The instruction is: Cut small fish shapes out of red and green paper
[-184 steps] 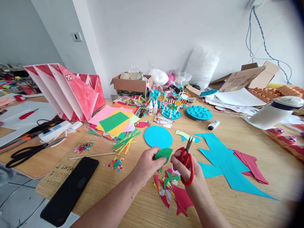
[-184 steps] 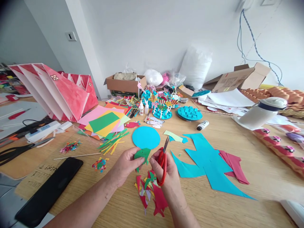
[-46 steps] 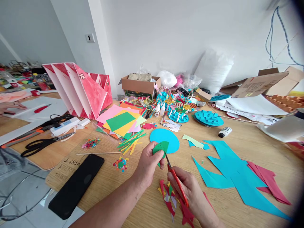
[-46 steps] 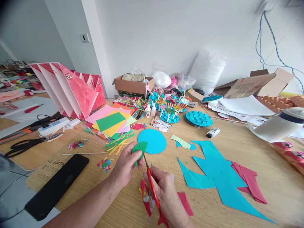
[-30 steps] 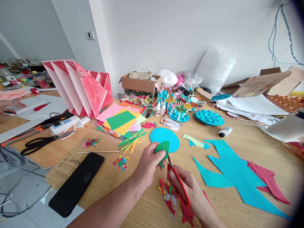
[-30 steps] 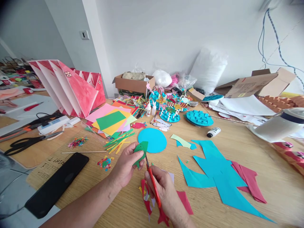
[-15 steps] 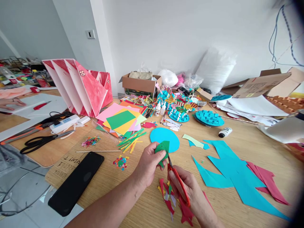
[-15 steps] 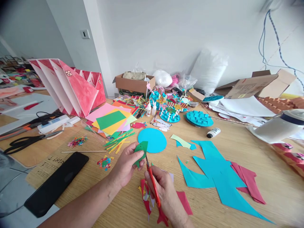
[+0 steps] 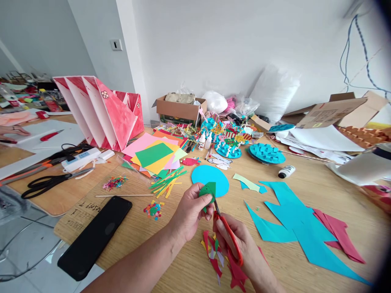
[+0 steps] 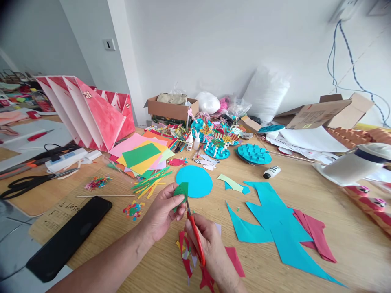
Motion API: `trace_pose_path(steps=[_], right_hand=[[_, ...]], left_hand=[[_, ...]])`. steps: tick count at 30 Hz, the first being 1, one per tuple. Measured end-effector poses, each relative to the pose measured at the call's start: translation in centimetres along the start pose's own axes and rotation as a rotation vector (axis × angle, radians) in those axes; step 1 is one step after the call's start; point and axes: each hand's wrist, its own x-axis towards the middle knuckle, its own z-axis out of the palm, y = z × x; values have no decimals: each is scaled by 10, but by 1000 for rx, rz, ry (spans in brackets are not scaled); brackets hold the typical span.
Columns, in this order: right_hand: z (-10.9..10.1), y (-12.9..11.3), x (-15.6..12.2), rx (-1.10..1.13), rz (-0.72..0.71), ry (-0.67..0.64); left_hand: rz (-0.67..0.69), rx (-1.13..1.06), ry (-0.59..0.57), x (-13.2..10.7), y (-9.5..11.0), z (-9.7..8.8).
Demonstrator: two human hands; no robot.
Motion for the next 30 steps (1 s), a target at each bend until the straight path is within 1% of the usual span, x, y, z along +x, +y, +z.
trace_pose_path(steps=[5,11,14,21,26,30], right_hand=[[1,-5,0,-15,12,0],[3,-3,0,-84,-6,66],[2,-2,0,-93,-17,51],[2,2,0,-86,8,44],[0,0,-1,-61,4,22],[0,-2,-2,-77,-15,15]], left_hand=[[-7,21,7,-1,0,1],[-15,25,22,-1,2,3],[-22,22,17,-1,2,3],[-13,16,1,-1,1,-1],[61,68,27,0,3,-2],[54,105,39,0,4,1]])
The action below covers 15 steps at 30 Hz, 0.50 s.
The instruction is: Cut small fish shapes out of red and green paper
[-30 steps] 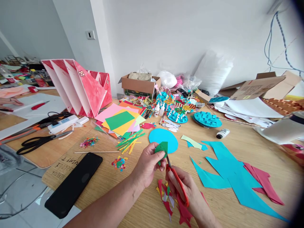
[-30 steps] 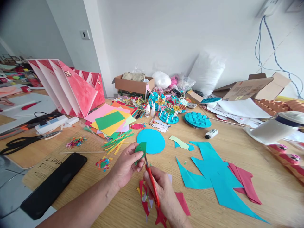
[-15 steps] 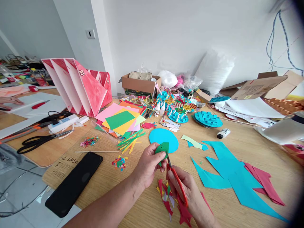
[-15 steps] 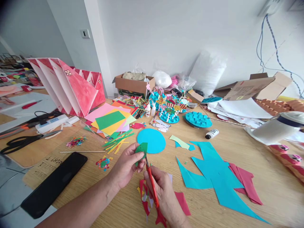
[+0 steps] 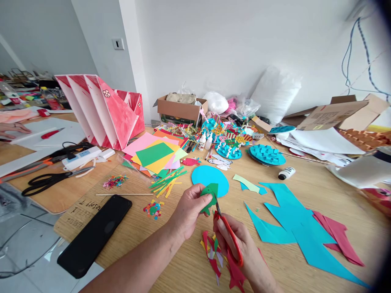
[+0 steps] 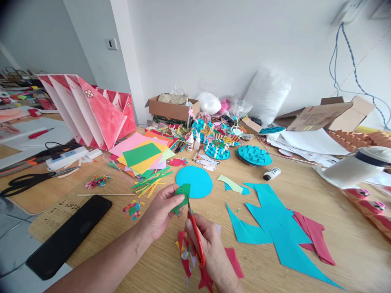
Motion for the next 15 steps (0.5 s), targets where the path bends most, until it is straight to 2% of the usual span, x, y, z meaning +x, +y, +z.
trace_pose_path(steps=[15], right_hand=[[1,3,2,48,8,7]], left_hand=[[-4,-8,-15,0,-5,0]])
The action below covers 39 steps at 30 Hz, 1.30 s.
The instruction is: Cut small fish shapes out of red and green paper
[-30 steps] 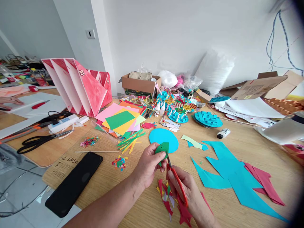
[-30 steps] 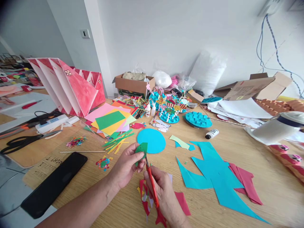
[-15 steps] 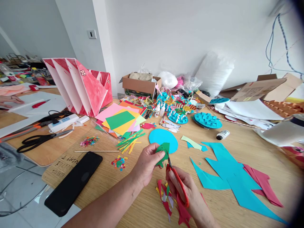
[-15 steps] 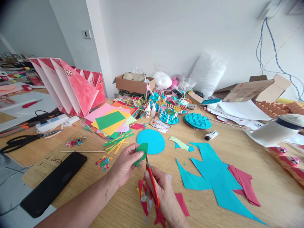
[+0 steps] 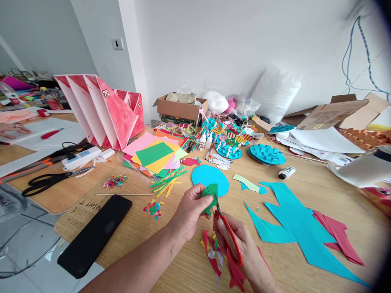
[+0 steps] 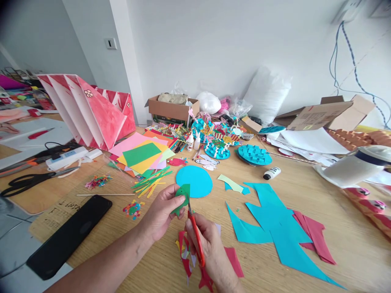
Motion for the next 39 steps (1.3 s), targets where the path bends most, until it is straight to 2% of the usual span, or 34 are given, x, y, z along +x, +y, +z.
trace_pose_path(steps=[12,25,32,39], right_hand=[[1,1,-1,-2,8,25],[2,-3,-1,-36,21,19],[1,-5,-1,-50,-38,-8],[3,-4,-1,-35,9,1]], left_hand=[[-31,-66,-7,0,-1,0],[38,42,13,-1,1,3],[45,88,61,-1,2,6],[38,84,55,-2,2,4]])
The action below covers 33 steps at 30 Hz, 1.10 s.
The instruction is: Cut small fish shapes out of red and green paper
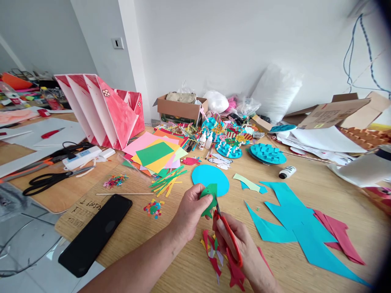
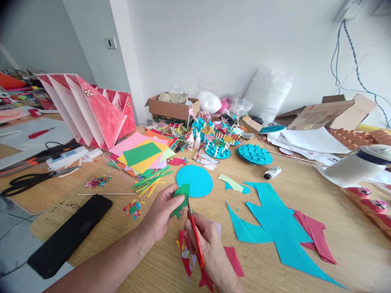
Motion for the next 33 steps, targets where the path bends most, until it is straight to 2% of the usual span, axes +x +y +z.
trace_pose_path(steps=[20,33], right_hand=[[0,-4,-2,77,19,24],[-1,1,0,-30,17,32]], left_hand=[[-55,-137,-66,-1,-1,-1],[-67,-134,-69,0,1,-2]])
